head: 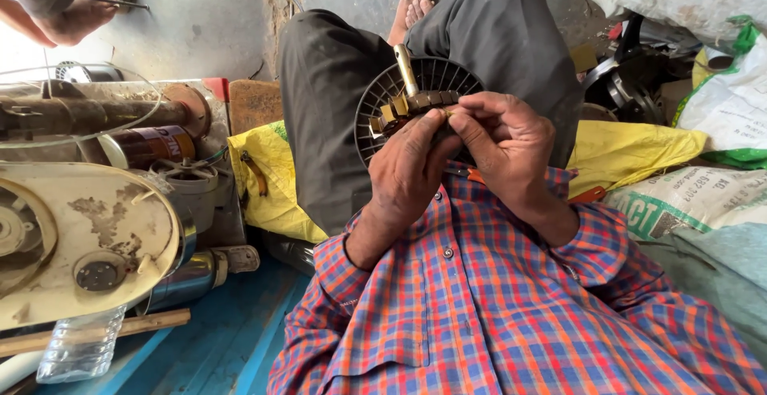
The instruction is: The person sits on the floor and works on a circular electrical component, likely a motor stator. They wrap a small piece of cardboard around a central shaft, then use scissors to cut and trim the cardboard to fit. The person repeatedly adjusts the cardboard and the component, occasionally pausing to inspect the fit.
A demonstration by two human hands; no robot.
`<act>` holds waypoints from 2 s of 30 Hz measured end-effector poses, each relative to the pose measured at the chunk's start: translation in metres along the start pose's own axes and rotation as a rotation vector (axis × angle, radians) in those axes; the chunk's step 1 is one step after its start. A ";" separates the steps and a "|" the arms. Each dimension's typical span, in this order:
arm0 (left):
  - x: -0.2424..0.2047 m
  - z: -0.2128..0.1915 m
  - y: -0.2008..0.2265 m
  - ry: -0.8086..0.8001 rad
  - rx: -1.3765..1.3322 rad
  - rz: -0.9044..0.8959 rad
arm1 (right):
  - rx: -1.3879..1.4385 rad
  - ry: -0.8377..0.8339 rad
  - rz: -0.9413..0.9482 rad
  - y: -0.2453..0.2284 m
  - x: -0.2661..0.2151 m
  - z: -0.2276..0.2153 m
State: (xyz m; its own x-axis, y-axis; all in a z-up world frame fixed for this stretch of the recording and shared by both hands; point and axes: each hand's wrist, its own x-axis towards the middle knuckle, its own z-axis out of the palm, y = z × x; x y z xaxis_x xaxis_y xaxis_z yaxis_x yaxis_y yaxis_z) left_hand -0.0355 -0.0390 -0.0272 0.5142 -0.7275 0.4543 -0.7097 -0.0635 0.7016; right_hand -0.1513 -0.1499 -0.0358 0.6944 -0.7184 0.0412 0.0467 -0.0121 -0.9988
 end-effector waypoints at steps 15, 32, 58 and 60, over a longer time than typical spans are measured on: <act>0.004 -0.003 -0.010 -0.061 0.209 0.139 | -0.064 0.005 -0.016 0.012 0.005 -0.002; 0.106 -0.050 -0.033 -0.408 -0.340 -0.008 | 0.301 -0.285 0.160 0.046 0.038 -0.012; 0.166 0.005 -0.042 -1.209 -0.149 0.483 | 0.719 -0.236 0.371 0.073 0.038 -0.009; 0.161 0.010 -0.040 -1.263 -0.048 0.505 | 0.634 -0.253 0.348 0.082 0.034 -0.010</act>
State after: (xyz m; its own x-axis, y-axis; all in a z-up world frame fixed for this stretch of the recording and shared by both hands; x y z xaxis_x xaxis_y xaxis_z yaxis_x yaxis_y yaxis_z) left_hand 0.0712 -0.1602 0.0125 -0.6008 -0.7896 -0.1246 -0.6567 0.3986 0.6402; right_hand -0.1310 -0.1821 -0.1168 0.8843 -0.4254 -0.1923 0.1452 0.6421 -0.7528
